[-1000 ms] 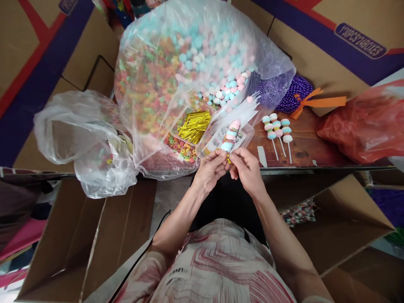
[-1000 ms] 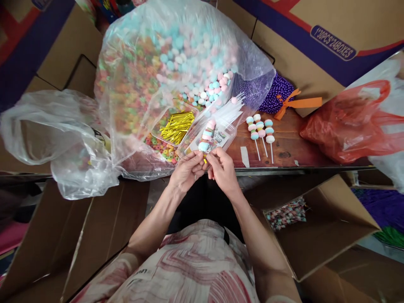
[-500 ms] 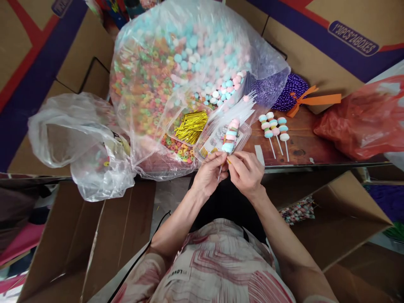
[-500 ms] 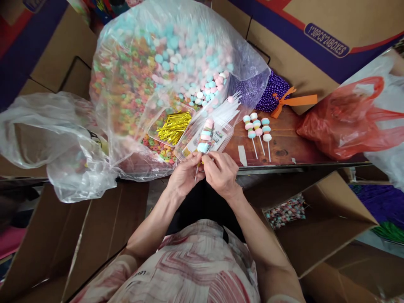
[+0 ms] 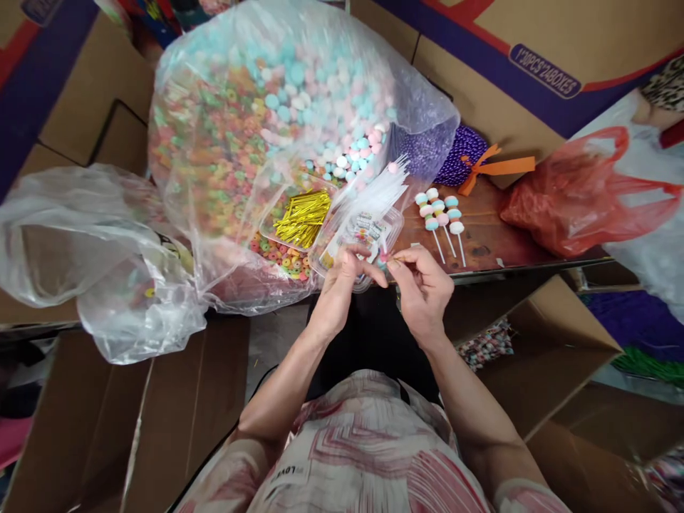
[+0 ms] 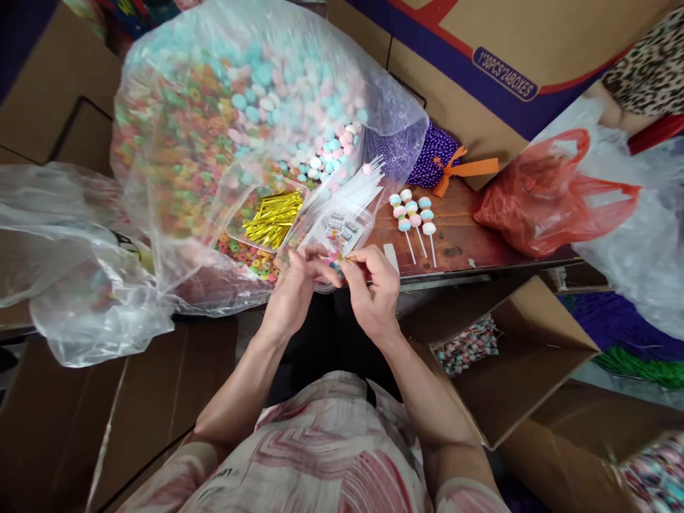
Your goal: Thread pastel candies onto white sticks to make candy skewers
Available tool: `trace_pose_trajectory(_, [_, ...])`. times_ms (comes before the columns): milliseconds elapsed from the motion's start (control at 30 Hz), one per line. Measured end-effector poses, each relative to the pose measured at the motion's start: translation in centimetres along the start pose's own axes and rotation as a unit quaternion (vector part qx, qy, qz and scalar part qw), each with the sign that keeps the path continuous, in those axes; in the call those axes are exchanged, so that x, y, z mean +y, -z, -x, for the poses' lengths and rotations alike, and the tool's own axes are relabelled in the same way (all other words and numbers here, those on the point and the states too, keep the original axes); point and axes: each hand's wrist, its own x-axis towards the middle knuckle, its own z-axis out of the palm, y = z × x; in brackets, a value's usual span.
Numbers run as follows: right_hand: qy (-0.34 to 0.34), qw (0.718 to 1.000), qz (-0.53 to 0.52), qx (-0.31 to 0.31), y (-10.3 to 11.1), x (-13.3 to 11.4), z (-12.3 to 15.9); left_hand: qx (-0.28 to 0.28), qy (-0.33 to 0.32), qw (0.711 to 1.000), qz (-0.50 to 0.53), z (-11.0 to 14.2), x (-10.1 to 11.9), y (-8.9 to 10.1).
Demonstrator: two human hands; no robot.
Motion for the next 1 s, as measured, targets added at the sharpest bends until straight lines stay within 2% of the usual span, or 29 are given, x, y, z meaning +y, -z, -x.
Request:
trace_pose_trajectory(100, [0.05, 0.998, 0.033, 0.015, 0.2, -0.1, 0.3, -0.053, 0.016, 0.998, -0.007, 0.2, -0.9, -0.2])
trace_pose_trajectory(167, [0.038, 0.999, 0.025, 0.021, 0.3, 0.1, 1.0, -0.082, 0.024, 0.996, -0.008, 0.3, -1.2, -0.7])
trace_pose_trajectory(233, [-0.023, 0.999, -0.018, 0.02, 0.6, 0.5, 1.9, -0.098, 0.027, 0.995, -0.008, 0.5, -1.2, -1.4])
trace_pose_trajectory(333, [-0.128, 0.987, -0.095, 0.016, 1.3, 1.5, 3.7, -0.091, 0.014, 0.995, -0.026, 0.8, -1.5, -2.5])
trace_pose_trajectory(433, [-0.201, 0.969, -0.142, 0.021, 2.4, 2.8, 5.7, -0.121, -0.034, 0.986, -0.111, 0.7, -2.3, -3.2])
trace_pose_trajectory(467, [-0.227, 0.96, -0.164, 0.03, 2.9, 3.4, 6.4, -0.141, -0.053, 0.978, -0.141, 0.4, -2.6, -3.3])
trace_pose_trajectory(533, [-0.278, 0.93, -0.224, 0.09, 4.6, 5.1, 7.6, -0.152, -0.096, 0.963, -0.199, -0.8, -2.8, -2.8])
trace_pose_trajectory(567, [-0.299, 0.91, -0.252, 0.141, 5.9, 6.3, 8.1, -0.129, -0.118, 0.957, -0.23, -1.6, -2.8, -2.3])
trace_pose_trajectory(633, [-0.324, 0.866, -0.3, 0.236, 9.1, 9.0, 9.0, -0.025, -0.157, 0.935, -0.317, -3.6, -2.8, -1.1])
trace_pose_trajectory(700, [-0.35, 0.827, -0.317, 0.305, 12.7, 11.8, 9.8, 0.059, -0.149, 0.897, -0.411, -5.6, -2.9, 0.1])
trace_pose_trajectory(800, [-0.406, 0.779, -0.282, 0.385, 16.7, 14.9, 10.4, 0.083, -0.116, 0.851, -0.506, -7.7, -3.5, 1.3])
trace_pose_trajectory(833, [-0.417, 0.769, -0.276, 0.398, 17.2, 15.4, 10.4, 0.079, -0.109, 0.839, -0.527, -8.1, -3.7, 1.4])
trace_pose_trajectory(900, [-0.424, 0.762, -0.277, 0.404, 16.9, 15.4, 10.0, 0.077, -0.108, 0.821, -0.555, -8.4, -4.0, 1.3])
trace_pose_trajectory(1000, [-0.402, 0.79, -0.297, 0.354, 13.9, 13.8, 8.5, 0.095, -0.138, 0.805, -0.569, -8.3, -3.8, 1.2])
